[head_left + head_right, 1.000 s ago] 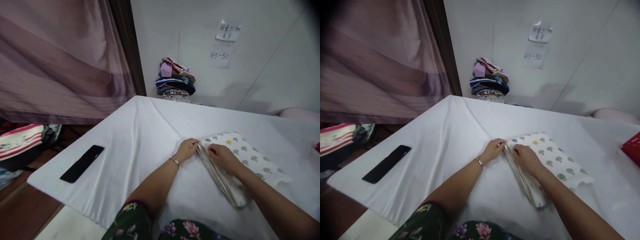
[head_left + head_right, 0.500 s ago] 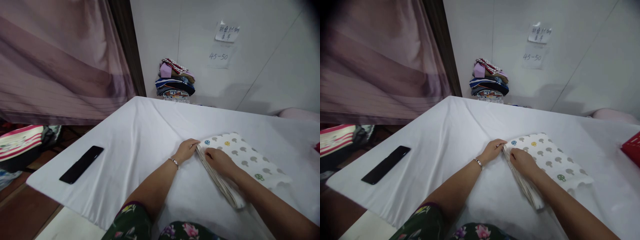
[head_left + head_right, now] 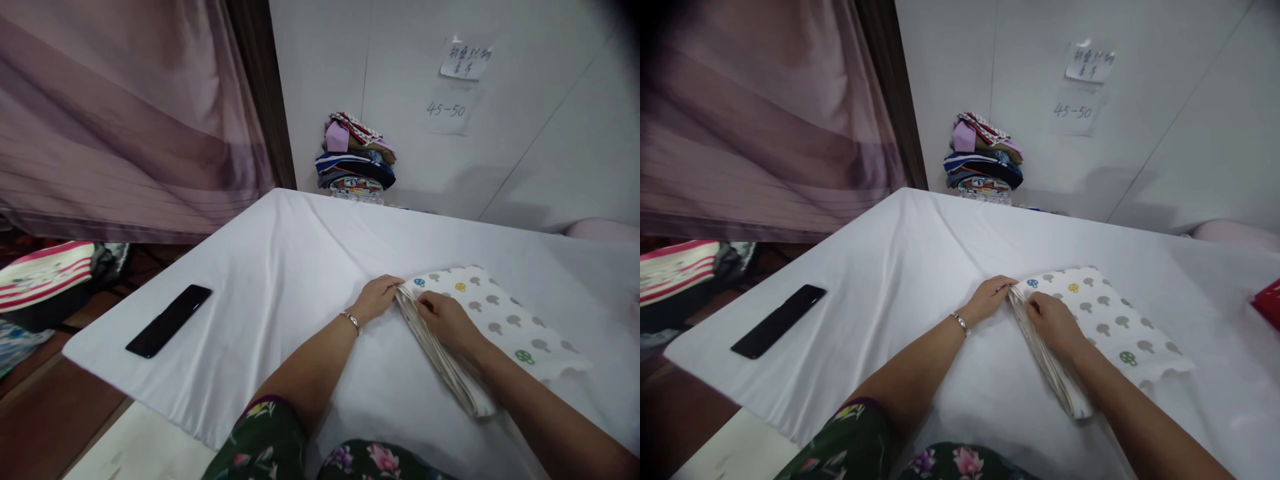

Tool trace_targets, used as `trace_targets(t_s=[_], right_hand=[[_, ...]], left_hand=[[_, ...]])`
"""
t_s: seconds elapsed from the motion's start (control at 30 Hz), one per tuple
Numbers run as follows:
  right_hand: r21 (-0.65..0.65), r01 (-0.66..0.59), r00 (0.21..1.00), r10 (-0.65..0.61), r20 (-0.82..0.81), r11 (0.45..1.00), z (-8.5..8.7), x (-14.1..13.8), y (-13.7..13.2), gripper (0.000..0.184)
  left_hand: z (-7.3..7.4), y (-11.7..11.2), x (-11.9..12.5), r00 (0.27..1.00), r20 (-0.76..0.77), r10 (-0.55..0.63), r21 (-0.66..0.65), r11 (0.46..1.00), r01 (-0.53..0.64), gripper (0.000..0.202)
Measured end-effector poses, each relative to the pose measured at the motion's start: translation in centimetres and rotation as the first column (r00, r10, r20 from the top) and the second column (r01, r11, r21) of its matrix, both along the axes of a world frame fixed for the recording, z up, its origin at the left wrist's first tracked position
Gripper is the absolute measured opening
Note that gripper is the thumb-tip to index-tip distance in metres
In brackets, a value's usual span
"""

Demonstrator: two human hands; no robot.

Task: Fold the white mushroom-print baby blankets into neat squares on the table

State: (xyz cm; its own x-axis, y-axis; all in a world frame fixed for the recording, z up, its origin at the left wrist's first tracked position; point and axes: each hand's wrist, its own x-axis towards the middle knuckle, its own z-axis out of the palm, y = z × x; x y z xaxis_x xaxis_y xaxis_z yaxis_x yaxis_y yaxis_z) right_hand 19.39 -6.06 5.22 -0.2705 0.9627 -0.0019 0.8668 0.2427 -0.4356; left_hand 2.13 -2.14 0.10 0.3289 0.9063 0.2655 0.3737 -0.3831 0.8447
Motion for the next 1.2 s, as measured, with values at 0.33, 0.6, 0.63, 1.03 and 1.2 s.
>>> trace_targets(t_s=[0.33,0.6,0.63,1.03,1.2], right_hand=[[0.035,0.026,0.998,-0.024,-0.061,0.999,-0.2,0.3,0.2,0.021],[0.063,0.038,0.999,-0.039,0.014,0.997,0.1,0.1,0.3,0.021],[0.063,0.037,0.999,-0.038,0.019,0.997,0.1,0.1,0.3,0.021],[0.020,0.036,0.999,-0.036,0.029,0.999,-0.3,0.0,0.2,0.022],[0.026,0.045,0.997,-0.047,0.059,0.999,-0.3,-0.2,0.0,0.024]], left_hand=[[-0.6,0.2,0.2,1.000,0.002,0.015,0.043,0.999,-0.015,0.028],[-0.3,0.2,0.4,0.999,-0.031,0.034,0.033,0.999,-0.033,0.026],[-0.2,0.1,0.4,0.998,-0.032,0.050,0.030,0.998,-0.049,0.025],[1.6,-2.2,1.1,0.945,-0.265,0.190,-0.035,0.978,-0.207,0.016],[1.4,-2.4,2.0,0.972,-0.157,0.177,-0.259,0.942,-0.213,0.013]])
